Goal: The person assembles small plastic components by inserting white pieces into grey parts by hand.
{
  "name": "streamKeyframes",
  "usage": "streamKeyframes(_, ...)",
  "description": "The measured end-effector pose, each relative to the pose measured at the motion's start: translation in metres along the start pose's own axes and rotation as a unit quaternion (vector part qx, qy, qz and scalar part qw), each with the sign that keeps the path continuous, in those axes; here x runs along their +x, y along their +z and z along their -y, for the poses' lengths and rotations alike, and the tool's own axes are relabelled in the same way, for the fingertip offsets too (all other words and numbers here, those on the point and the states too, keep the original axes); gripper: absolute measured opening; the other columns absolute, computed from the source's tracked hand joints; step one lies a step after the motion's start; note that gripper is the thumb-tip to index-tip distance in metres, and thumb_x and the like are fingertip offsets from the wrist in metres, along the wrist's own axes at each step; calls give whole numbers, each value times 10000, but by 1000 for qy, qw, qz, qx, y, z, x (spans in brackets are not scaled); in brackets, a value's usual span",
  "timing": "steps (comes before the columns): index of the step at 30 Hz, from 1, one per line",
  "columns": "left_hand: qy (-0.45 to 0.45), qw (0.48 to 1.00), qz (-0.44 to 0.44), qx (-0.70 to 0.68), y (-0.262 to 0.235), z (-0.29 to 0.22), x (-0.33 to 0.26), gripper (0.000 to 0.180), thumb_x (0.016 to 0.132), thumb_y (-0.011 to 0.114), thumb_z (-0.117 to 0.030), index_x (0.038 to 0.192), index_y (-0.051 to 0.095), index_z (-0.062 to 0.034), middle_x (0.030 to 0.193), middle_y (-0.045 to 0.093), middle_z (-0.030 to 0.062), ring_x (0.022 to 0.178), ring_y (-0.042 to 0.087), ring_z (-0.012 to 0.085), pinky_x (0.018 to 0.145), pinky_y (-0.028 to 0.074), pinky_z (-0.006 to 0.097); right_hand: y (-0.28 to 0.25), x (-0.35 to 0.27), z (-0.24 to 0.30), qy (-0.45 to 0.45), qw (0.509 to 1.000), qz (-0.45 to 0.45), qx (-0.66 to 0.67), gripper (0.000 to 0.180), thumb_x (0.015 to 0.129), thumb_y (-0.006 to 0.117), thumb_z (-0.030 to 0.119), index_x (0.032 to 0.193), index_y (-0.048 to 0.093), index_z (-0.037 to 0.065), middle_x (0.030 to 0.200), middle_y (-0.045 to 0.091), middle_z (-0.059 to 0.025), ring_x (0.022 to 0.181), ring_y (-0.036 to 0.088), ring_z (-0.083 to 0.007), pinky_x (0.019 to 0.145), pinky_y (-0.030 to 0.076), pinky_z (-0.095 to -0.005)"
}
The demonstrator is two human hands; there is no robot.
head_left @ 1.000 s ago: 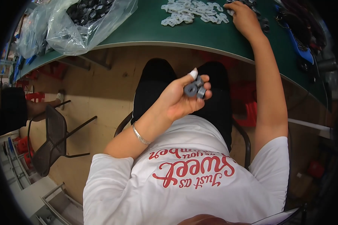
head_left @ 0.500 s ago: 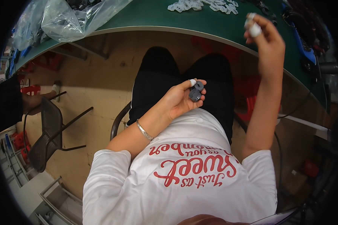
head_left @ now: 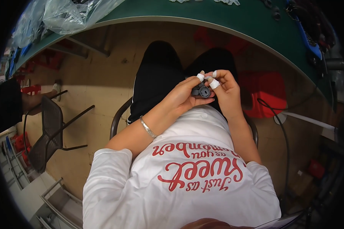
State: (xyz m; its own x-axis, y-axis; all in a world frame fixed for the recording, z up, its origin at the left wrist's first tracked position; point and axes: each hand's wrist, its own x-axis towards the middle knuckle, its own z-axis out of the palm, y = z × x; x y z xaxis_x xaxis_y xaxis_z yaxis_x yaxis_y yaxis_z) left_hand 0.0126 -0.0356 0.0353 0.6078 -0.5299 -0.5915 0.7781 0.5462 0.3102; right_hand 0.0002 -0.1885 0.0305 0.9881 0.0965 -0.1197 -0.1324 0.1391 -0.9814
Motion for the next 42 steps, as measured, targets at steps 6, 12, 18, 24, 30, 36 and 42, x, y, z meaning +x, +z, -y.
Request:
streamKeyframes(6, 25, 998, -32, -40, -19, 10, 11, 247, 984, 480, -264, 1104, 501, -49, 996, 581, 84, 812, 639, 159, 661, 605, 280, 0, 1, -13, 73, 991, -48, 98, 231, 917, 566, 61, 1145, 561, 19, 1038, 644, -81, 859, 604, -91, 724, 476, -202)
streamKeyframes(12, 66, 996, -60, 26, -26, 10, 16, 210, 945, 558, -164, 1104, 491, -43, 1004, 570, 90, 829, 632, 143, 656, 596, 245, -6, 2, -16, 82, 979, -31, 185, 178, 901, 587, 42, 1076, 603, 14, 1009, 634, -62, 854, 611, -93, 718, 500, -216)
streamKeyframes(18, 200, 972, -102, 72, -21, 9, 14, 240, 901, 585, -59, 1088, 446, 0, 1049, 525, 136, 872, 627, 198, 745, 595, 281, 0, -1, -6, 66, 994, -8, 89, 167, 899, 576, 17, 1064, 594, 0, 1006, 625, -80, 853, 611, -122, 761, 518, -243)
streamKeyframes(24, 191, 972, -102, 93, -20, 5, 12, 225, 880, 551, 15, 1085, 457, 12, 999, 553, 121, 910, 619, 186, 812, 590, 303, 2, -1, -9, 26, 999, -21, -23, 192, 840, 605, -70, 1026, 592, -24, 955, 614, -54, 850, 592, -85, 778, 499, -212)
streamKeyframes(30, 173, 978, -84, 81, -24, 3, 14, 227, 876, 573, 8, 1075, 465, 22, 983, 564, 118, 880, 626, 175, 805, 590, 296, -1, -2, -8, 7, 995, -41, -88, 188, 818, 608, -79, 1000, 599, -30, 928, 612, -28, 830, 589, -77, 753, 492, -203)
streamKeyframes(36, 193, 972, -75, 112, -23, 7, 15, 206, 881, 599, -12, 1054, 489, 15, 955, 576, 102, 868, 625, 159, 802, 588, 278, 0, -4, 4, -26, 972, -52, -229, 170, 830, 602, -80, 988, 617, -23, 943, 616, -30, 827, 598, -75, 747, 496, -206)
streamKeyframes(42, 181, 971, -75, 135, -23, 11, 16, 189, 881, 588, 2, 1048, 498, 10, 972, 576, 98, 881, 616, 148, 823, 582, 275, -1, -2, 7, -15, 962, -44, -268, 160, 841, 606, -54, 997, 625, -27, 876, 634, -31, 783, 603, -79, 697, 492, -196)
